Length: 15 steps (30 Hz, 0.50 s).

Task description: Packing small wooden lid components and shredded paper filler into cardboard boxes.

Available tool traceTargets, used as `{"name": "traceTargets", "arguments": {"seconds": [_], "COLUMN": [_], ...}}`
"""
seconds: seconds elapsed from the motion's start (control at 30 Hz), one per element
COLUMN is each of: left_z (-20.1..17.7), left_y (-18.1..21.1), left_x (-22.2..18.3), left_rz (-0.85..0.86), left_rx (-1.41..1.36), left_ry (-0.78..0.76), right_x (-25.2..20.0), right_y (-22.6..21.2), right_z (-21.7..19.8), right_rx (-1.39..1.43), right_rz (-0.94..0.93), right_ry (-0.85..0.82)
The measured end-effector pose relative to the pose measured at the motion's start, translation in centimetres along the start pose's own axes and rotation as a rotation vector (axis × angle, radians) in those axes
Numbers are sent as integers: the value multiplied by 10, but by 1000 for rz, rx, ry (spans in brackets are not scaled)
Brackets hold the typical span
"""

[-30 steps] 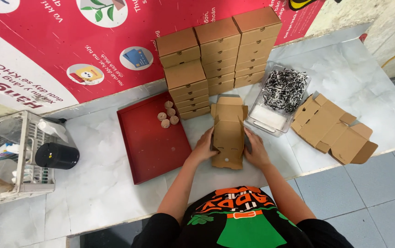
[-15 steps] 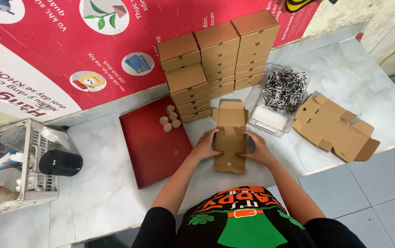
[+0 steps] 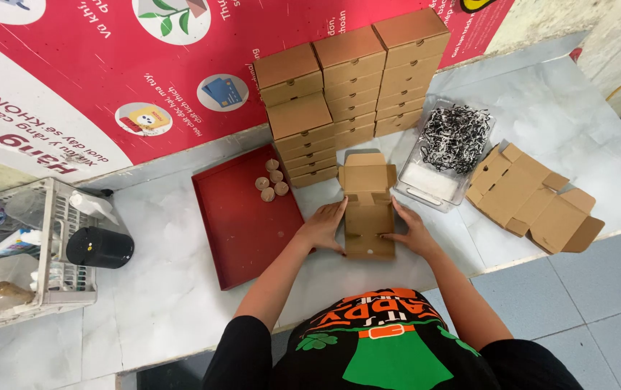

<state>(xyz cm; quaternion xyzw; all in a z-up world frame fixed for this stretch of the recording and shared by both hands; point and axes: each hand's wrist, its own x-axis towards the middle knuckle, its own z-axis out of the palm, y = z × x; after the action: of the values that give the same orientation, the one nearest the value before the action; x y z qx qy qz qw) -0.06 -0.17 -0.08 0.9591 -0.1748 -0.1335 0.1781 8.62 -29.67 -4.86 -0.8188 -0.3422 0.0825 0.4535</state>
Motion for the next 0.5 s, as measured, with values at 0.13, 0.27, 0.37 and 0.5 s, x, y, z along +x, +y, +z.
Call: {"name": "traceTargets", "arguments": {"seconds": [0.13,0.27,0.37,0.5], "left_z": [-1,16,19,9], "left_y": [4,-6,-4,13], "left_x": [-4,4,5,-4], "left_rz": [21,5,-5,-93], "left_rx": [4,36,34,-205], "left_ry": [47,62,98,120], "right_x": [-1,-7,-8,-7], "right_y": [16,50,25,-9], "right_z": [5,13,10,13], "right_rx": [2,119,232,472], "right_rz": [-17,35,224,-55], "right_ry": [-7,-25,-64,4]}}
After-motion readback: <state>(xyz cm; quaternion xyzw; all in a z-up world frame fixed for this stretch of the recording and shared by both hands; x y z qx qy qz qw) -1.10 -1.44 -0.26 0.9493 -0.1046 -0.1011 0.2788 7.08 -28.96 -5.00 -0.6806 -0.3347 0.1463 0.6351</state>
